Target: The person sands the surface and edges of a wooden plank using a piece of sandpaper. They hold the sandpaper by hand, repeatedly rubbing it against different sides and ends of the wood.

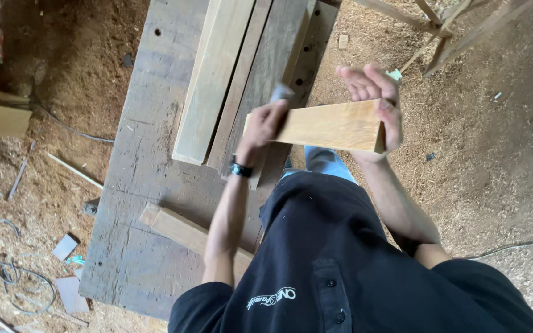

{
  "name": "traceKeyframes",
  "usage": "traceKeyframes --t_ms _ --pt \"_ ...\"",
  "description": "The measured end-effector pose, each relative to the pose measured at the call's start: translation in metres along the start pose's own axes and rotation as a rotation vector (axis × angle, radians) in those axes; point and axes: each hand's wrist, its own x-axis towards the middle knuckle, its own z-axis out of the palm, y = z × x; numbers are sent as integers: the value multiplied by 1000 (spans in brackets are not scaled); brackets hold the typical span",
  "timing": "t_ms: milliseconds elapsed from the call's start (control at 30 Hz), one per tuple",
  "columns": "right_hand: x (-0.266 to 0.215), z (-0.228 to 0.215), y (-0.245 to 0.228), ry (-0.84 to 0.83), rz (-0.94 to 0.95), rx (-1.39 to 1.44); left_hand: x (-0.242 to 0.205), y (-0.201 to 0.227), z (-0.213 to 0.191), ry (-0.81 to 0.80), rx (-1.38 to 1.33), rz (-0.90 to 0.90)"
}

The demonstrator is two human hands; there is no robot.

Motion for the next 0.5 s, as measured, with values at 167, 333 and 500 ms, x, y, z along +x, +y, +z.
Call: traceKeyframes --t_ms 167,333,500 --pt "-16 3 0 -13 -10 11 45 -114 -58 73 239 -65" --pt "-11 15 -2 -19 1 19 29 -64 -38 46 301 53" --pt "-9 15 0 -23 6 4 -29 61 15 -116 108 192"
